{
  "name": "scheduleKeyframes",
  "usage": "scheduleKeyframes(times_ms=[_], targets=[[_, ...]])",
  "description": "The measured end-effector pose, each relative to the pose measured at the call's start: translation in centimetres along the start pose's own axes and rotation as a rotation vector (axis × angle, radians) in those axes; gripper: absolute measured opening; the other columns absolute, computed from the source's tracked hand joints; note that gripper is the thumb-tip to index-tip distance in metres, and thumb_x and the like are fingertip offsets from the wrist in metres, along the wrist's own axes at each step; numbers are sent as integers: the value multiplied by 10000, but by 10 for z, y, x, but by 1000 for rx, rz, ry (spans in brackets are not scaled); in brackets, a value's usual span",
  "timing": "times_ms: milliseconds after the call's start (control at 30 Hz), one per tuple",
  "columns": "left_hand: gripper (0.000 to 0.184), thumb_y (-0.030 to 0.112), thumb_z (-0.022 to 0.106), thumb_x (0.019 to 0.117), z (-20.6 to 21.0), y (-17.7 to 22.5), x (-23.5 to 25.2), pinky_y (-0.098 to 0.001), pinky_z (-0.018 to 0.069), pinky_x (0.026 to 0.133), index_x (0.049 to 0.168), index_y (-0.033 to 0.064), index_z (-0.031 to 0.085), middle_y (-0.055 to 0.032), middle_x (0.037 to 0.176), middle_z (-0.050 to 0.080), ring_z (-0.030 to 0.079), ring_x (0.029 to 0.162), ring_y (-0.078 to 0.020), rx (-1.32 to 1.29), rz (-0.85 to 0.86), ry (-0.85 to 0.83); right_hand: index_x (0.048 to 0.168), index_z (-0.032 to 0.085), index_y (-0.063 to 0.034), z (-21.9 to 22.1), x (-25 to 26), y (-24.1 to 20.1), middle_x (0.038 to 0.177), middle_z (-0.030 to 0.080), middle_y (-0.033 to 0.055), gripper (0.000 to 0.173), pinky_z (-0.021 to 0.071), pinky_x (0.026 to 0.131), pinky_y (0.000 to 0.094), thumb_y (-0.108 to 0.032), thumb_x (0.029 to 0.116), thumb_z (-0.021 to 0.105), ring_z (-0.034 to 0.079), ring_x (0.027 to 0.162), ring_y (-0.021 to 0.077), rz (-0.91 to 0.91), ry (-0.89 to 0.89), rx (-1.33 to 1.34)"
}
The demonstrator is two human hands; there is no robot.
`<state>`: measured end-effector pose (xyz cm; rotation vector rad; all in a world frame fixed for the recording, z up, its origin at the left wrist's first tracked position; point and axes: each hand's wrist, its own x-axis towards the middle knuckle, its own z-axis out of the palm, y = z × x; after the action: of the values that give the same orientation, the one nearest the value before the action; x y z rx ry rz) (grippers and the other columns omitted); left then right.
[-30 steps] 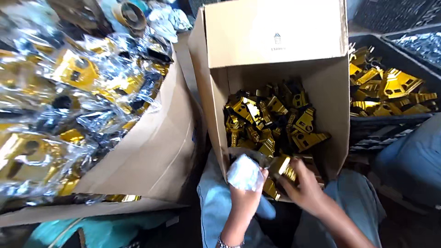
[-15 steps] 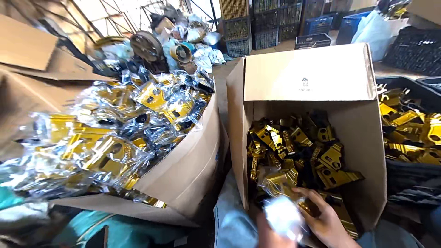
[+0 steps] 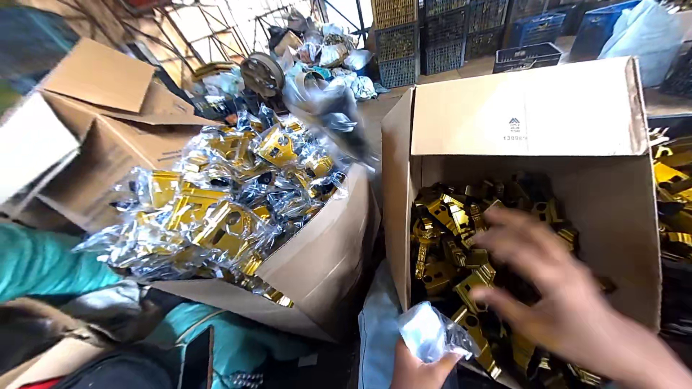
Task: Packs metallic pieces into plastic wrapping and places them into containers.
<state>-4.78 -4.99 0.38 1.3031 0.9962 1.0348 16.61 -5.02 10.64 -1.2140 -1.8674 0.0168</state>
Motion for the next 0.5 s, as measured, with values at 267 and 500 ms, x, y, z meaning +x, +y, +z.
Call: scheduleKeyframes(times_ms=[267,500], targets=[[607,4,895,648,26,-17,7,-234,547,972,1140,-180,593,-137,1064,734,690,1029,-60,16,356,-241,1071,724,47,56,-101,12,965,734,96,204,597,726,196,-46,898,667,706,794,54,480,-140,491],[275,23,685,863,8,-34,42,-295,614,767,1074,-149,642,-122,906,738,723,796,-109,301,309,-147,900,692,-85,41,-131,14,688,640,-100,74,521,485,161,-138,950,676,573,506,-32,818,-185,794]])
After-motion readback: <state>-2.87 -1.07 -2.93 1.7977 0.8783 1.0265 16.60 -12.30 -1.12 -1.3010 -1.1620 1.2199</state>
